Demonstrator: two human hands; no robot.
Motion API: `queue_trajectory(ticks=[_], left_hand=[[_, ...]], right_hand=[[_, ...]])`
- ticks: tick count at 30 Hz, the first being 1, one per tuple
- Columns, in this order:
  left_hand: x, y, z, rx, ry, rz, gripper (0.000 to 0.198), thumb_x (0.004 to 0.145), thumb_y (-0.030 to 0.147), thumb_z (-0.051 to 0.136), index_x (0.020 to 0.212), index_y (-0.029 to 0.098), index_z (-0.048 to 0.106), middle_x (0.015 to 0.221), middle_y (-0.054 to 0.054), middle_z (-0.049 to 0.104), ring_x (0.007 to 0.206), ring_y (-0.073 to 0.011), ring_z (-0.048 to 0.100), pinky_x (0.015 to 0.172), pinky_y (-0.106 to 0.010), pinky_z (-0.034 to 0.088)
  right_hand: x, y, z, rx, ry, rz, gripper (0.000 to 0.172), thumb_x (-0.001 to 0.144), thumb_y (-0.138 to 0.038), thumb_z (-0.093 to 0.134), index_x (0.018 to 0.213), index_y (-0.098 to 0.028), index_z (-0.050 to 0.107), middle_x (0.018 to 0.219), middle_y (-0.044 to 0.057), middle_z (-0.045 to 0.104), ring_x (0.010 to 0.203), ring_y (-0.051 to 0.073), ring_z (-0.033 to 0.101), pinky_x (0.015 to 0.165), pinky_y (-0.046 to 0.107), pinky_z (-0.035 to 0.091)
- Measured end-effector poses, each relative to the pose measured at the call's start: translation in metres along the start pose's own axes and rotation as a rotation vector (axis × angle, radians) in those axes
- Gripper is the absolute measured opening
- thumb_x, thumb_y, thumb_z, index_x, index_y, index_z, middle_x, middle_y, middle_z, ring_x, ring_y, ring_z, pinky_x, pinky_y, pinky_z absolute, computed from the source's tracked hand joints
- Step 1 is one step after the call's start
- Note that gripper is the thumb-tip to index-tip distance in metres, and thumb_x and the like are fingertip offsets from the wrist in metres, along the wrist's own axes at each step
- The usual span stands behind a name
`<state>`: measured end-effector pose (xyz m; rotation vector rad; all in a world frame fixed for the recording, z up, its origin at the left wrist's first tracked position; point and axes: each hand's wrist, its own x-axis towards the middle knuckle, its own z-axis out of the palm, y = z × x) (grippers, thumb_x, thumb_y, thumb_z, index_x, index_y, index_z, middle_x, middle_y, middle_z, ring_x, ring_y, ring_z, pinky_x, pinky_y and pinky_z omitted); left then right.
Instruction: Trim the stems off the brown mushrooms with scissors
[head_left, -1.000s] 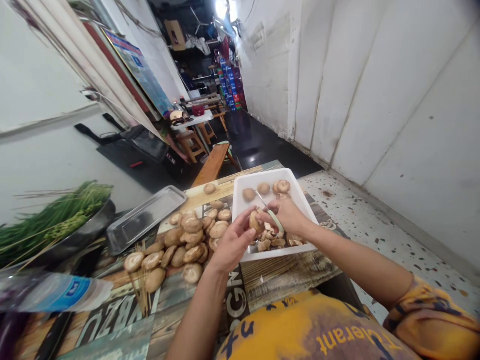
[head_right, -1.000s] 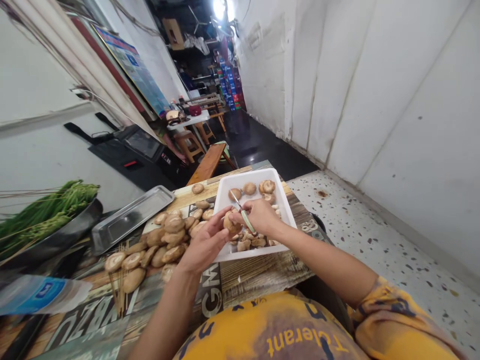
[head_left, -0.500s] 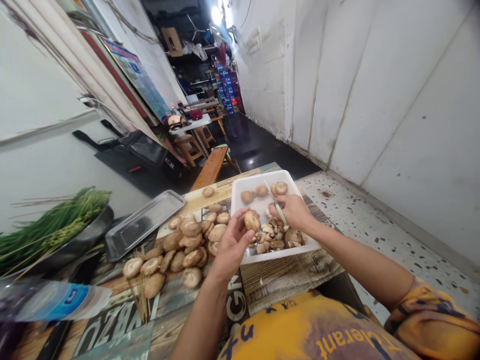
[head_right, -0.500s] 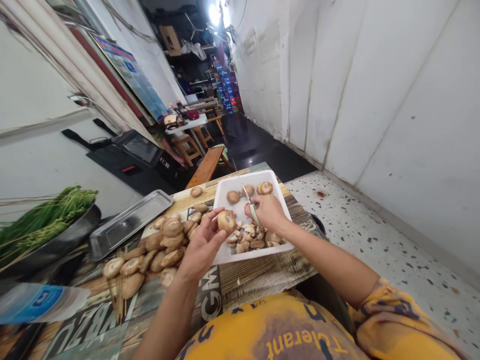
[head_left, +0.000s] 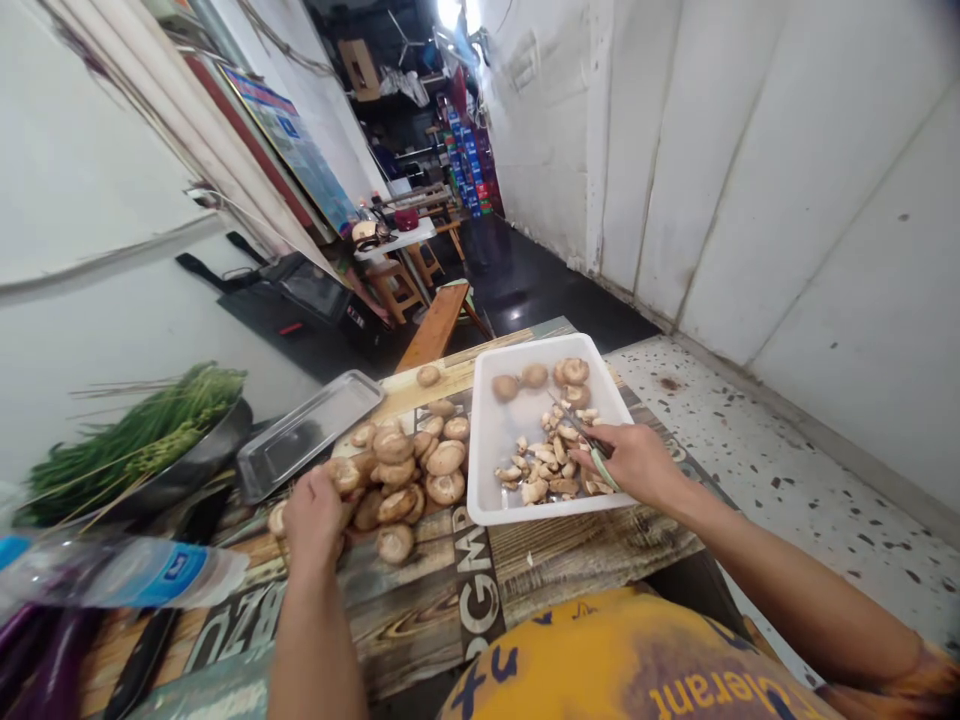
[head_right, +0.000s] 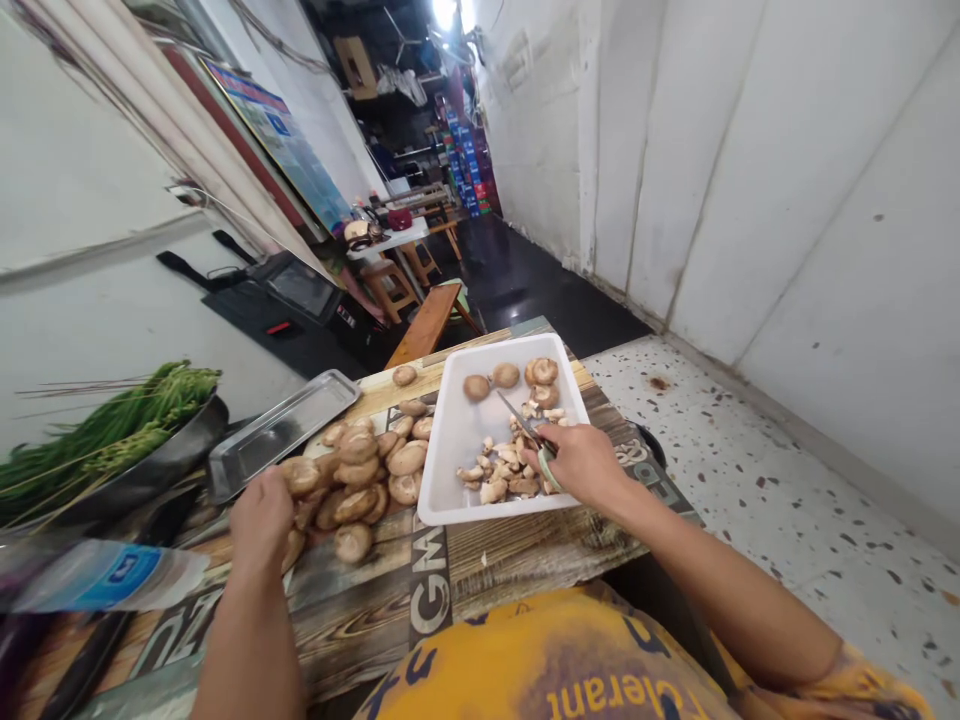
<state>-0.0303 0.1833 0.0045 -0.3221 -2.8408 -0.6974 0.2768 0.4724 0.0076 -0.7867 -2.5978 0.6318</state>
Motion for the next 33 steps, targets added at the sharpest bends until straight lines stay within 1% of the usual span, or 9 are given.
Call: queue_trajectory(ticks=[3,7,11,13,15,18,21,26,33], left_hand=[[0.002,-0.002,0.006,0.169,-0.030,0.017,0.059,0.091,0.042,0.022,0.102,0.006,0.068,0.098,-0.024,0.066,0.099,-0.0362,0.060,0.082,-0.044,0.044],[0.003,0.008,-0.001,0.330,0.015,0.069,0.052,0.091,0.040,0.030,0.114,0.010,0.065,0.102,-0.021,0.068,0.099,-0.0343,0.061,0.079,-0.040,0.044],[0.003,0.056,-0.013,0.415,0.084,0.149,0.050,0.091,0.041,0.033,0.114,0.010,0.064,0.100,-0.021,0.067,0.094,-0.0353,0.061,0.074,-0.040,0.044],[-0.002,0.100,-0.009,0.398,0.102,0.354,0.045,0.091,0.037,0.035,0.115,0.011,0.062,0.099,-0.019,0.066,0.092,-0.0329,0.060,0.076,-0.039,0.043],[-0.010,0.150,0.007,0.354,0.009,0.673,0.039,0.093,0.030,0.034,0.115,0.011,0.061,0.098,-0.017,0.065,0.095,-0.0297,0.059,0.080,-0.038,0.042],[-0.020,0.215,0.048,0.303,-0.208,1.181,0.038,0.093,0.017,0.030,0.119,0.015,0.057,0.111,-0.015,0.061,0.106,-0.0266,0.053,0.091,-0.038,0.037],[-0.022,0.252,0.092,0.312,-0.376,1.470,0.038,0.092,0.012,0.032,0.124,0.016,0.053,0.127,-0.015,0.053,0.122,-0.0253,0.043,0.099,-0.038,0.030],[-0.014,0.266,0.130,0.383,-0.435,1.509,0.030,0.091,0.014,0.038,0.115,0.014,0.056,0.122,-0.017,0.053,0.116,-0.0260,0.044,0.092,-0.038,0.034],[-0.012,0.266,0.126,0.336,-0.369,1.388,0.027,0.091,0.017,0.039,0.108,0.014,0.058,0.106,-0.017,0.055,0.102,-0.0280,0.048,0.088,-0.043,0.035]], right_hand=[[-0.001,0.003,0.005,0.042,0.029,-0.025,0.030,0.082,-0.046,0.058,0.090,-0.021,0.073,0.075,0.004,0.073,0.064,0.017,0.063,0.056,0.024,0.038],[-0.003,0.004,0.006,-0.008,0.057,-0.054,0.031,0.082,-0.046,0.056,0.090,-0.021,0.073,0.072,0.005,0.073,0.062,0.018,0.062,0.056,0.025,0.037],[-0.006,0.005,0.007,-0.006,0.074,-0.053,0.031,0.083,-0.045,0.056,0.092,-0.021,0.073,0.076,0.006,0.073,0.064,0.018,0.063,0.057,0.025,0.039],[-0.006,0.005,0.007,0.004,0.083,-0.055,0.031,0.083,-0.045,0.056,0.094,-0.021,0.073,0.079,0.006,0.074,0.067,0.019,0.064,0.060,0.025,0.040],[-0.006,0.005,0.007,0.020,0.080,-0.059,0.031,0.083,-0.045,0.056,0.095,-0.021,0.073,0.079,0.007,0.074,0.069,0.019,0.064,0.062,0.025,0.041],[-0.006,0.004,0.005,0.007,0.061,-0.060,0.031,0.083,-0.045,0.057,0.095,-0.022,0.073,0.074,0.006,0.073,0.066,0.019,0.063,0.060,0.025,0.040],[-0.007,0.006,0.006,-0.016,0.080,-0.076,0.033,0.083,-0.046,0.057,0.098,-0.021,0.073,0.073,0.006,0.072,0.067,0.019,0.063,0.060,0.025,0.040],[-0.008,0.006,0.007,-0.016,0.084,-0.101,0.032,0.084,-0.047,0.056,0.094,-0.022,0.073,0.075,0.005,0.072,0.068,0.018,0.063,0.061,0.025,0.039],[-0.010,-0.003,-0.001,-0.019,0.037,-0.048,0.030,0.084,-0.046,0.058,0.089,-0.021,0.072,0.083,0.008,0.074,0.075,0.020,0.066,0.065,0.025,0.040]])
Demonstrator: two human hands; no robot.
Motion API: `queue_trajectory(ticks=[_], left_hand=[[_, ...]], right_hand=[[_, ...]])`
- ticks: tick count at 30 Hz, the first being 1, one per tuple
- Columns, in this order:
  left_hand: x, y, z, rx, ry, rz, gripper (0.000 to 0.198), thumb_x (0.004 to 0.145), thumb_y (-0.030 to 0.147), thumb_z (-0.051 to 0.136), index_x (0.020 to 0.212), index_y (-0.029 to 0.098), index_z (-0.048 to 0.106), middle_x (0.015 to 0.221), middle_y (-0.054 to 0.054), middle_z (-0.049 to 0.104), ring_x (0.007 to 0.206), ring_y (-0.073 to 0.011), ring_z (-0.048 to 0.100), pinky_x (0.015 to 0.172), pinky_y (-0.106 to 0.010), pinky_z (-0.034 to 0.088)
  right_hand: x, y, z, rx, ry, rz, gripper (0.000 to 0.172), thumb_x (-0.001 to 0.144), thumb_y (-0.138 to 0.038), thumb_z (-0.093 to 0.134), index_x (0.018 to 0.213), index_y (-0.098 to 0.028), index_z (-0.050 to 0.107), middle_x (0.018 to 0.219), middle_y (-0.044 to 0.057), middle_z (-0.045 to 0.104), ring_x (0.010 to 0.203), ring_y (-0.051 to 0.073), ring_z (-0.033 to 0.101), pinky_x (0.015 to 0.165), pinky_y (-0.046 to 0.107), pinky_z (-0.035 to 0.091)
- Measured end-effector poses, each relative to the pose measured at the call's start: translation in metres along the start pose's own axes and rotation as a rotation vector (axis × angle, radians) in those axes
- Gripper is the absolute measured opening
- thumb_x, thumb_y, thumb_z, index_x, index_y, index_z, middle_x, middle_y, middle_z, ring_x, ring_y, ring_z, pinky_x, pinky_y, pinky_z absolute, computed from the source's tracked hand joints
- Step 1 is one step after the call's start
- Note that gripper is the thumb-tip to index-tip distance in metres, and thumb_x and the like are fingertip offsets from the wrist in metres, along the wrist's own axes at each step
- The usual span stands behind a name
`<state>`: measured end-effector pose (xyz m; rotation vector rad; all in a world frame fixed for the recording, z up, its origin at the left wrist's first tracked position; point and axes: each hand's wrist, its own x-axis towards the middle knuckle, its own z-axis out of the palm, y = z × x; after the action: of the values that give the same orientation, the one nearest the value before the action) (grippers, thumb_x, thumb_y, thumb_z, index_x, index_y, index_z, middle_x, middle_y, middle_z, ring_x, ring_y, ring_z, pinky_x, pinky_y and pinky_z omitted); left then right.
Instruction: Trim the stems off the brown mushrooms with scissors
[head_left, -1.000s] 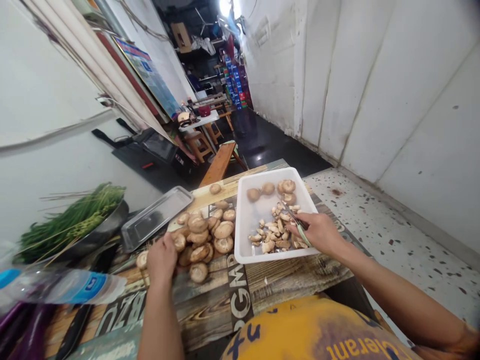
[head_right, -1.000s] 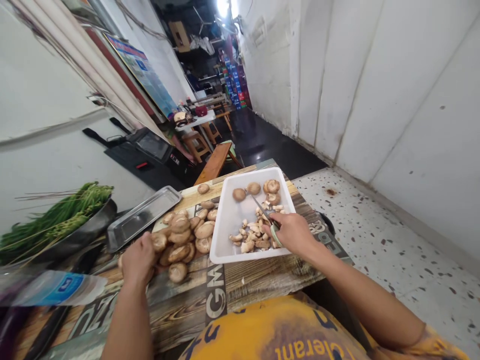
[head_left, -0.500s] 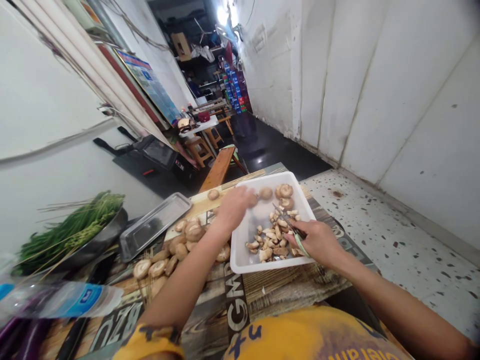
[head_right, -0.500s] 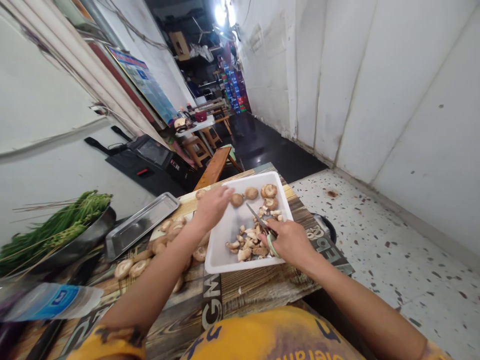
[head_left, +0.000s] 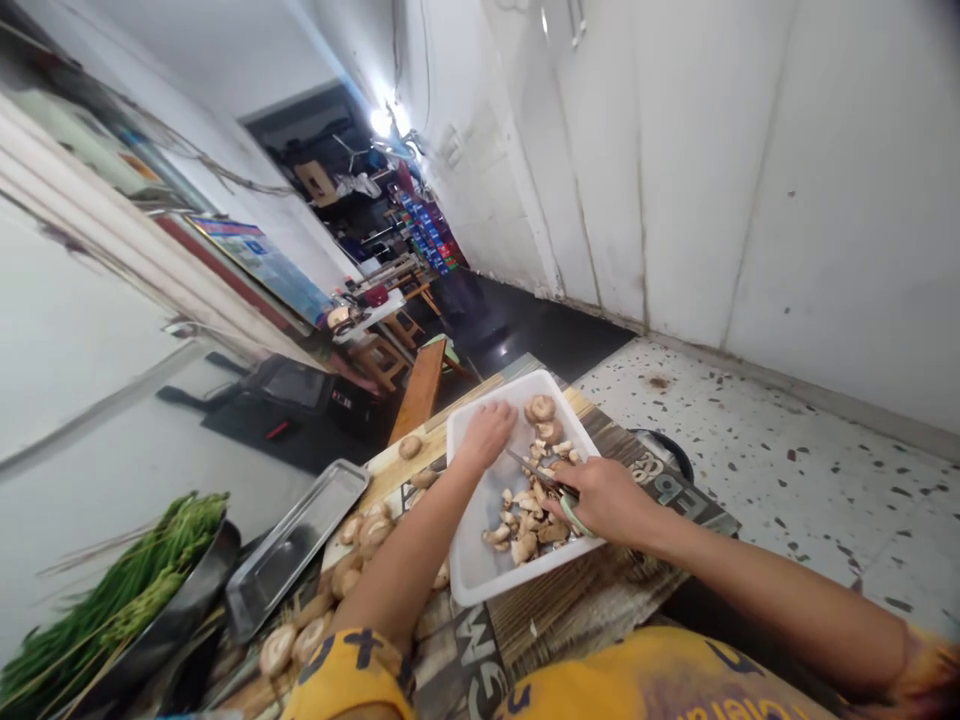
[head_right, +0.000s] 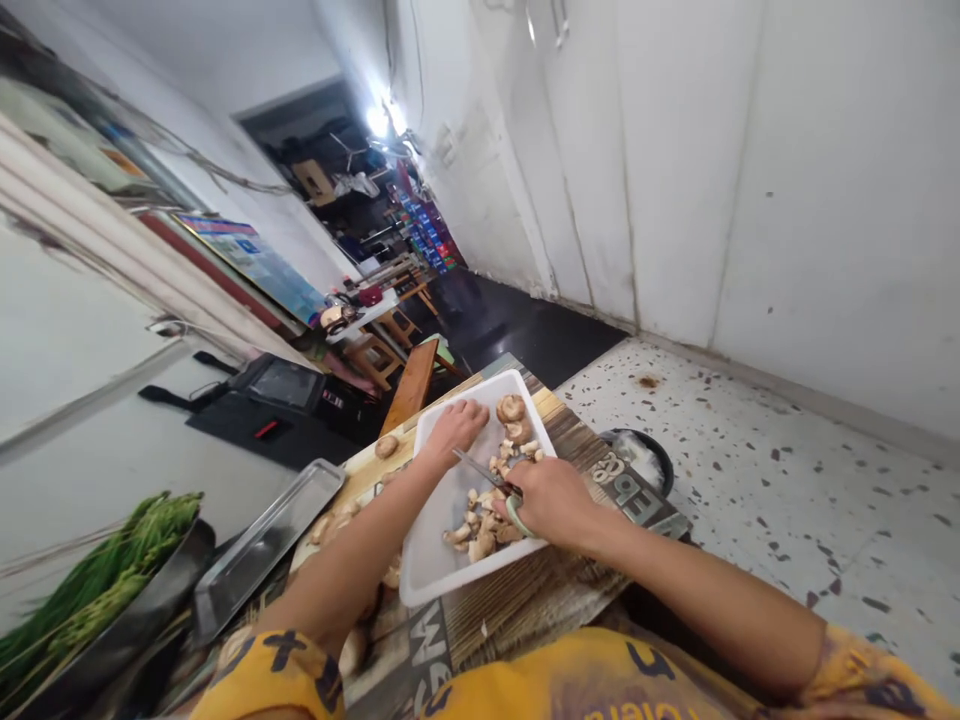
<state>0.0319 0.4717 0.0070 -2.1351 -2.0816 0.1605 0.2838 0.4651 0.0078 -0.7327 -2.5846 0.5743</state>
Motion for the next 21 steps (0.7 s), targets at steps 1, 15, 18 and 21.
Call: queue_trajectory(ticks=[1,15,18,21], left_hand=[[-0.002,-0.001,-0.002,-0.022,0.029,-0.042,0.027,0.090,0.018,0.040,0.109,0.014,0.058,0.105,-0.017,0.055,0.101,-0.0282,0.048,0.087,-0.044,0.036],[-0.124,0.052,-0.066,-2.255,0.126,-0.617,0.030,0.087,0.032,0.054,0.110,0.014,0.059,0.108,-0.013,0.064,0.083,-0.0153,0.061,0.071,-0.025,0.049],[-0.136,0.067,-0.071,-2.349,0.067,-0.546,0.033,0.090,0.036,0.049,0.109,0.013,0.062,0.107,-0.014,0.065,0.074,-0.0146,0.060,0.063,-0.025,0.048],[-0.139,0.076,-0.073,-2.385,0.114,-0.536,0.027,0.089,0.037,0.051,0.098,0.015,0.063,0.090,-0.009,0.067,0.067,-0.0139,0.057,0.056,-0.025,0.045]], right_hand=[[0.000,0.000,-0.001,0.009,-0.005,0.002,0.030,0.084,-0.046,0.058,0.090,-0.021,0.072,0.084,0.008,0.074,0.076,0.020,0.066,0.065,0.025,0.040],[0.006,0.006,-0.024,-0.180,0.202,-0.182,0.025,0.088,-0.034,0.053,0.091,-0.016,0.070,0.080,0.007,0.073,0.072,0.017,0.061,0.075,0.030,0.034],[0.009,0.001,-0.038,-0.359,0.190,-0.301,0.025,0.089,-0.030,0.048,0.088,-0.015,0.068,0.073,0.007,0.069,0.067,0.017,0.056,0.073,0.032,0.030],[0.010,-0.004,-0.047,-0.484,0.180,-0.423,0.020,0.085,-0.017,0.048,0.082,-0.014,0.067,0.063,0.005,0.063,0.059,0.015,0.050,0.071,0.033,0.027]])
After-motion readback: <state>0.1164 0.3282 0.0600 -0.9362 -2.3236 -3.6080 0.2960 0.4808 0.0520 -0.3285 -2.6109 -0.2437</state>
